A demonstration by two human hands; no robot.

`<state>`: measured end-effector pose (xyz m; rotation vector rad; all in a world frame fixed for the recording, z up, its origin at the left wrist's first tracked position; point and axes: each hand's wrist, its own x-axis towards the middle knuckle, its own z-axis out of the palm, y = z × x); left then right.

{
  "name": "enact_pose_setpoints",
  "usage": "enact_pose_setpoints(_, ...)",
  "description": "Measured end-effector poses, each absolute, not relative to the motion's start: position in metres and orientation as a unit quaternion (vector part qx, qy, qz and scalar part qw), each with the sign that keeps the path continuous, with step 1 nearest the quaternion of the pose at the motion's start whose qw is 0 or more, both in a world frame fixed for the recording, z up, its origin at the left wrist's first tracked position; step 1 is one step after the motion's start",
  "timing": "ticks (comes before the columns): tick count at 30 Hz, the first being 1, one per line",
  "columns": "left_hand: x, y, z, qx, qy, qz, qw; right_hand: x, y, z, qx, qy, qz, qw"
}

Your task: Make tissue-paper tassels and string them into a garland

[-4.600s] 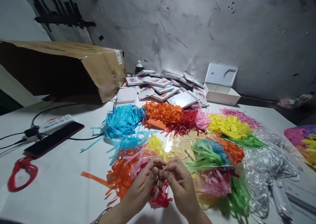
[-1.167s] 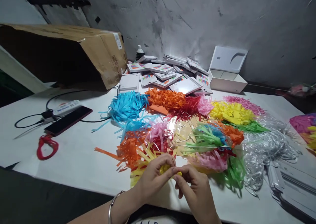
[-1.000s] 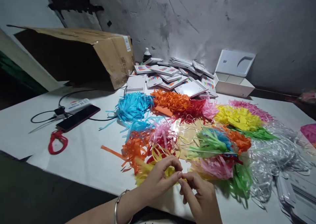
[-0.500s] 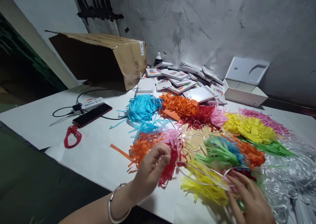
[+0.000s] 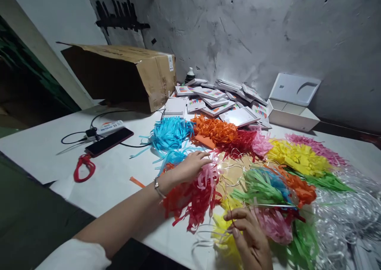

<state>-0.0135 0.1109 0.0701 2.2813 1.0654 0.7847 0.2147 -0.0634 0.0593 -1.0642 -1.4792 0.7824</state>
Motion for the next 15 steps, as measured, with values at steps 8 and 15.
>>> enact_pose_setpoints(8,-0.019,0.114,0.086,0.775,0.458,0.347,0.261,0.214,-0.064,0.032,-0.412,-0.353,0.619,0.568)
enact_pose_setpoints(15,-0.022,0.063,0.115,0.695,0.468,0.422,0.346,0.213,-0.049,0.054,-0.518,-0.466,0.478,0.535)
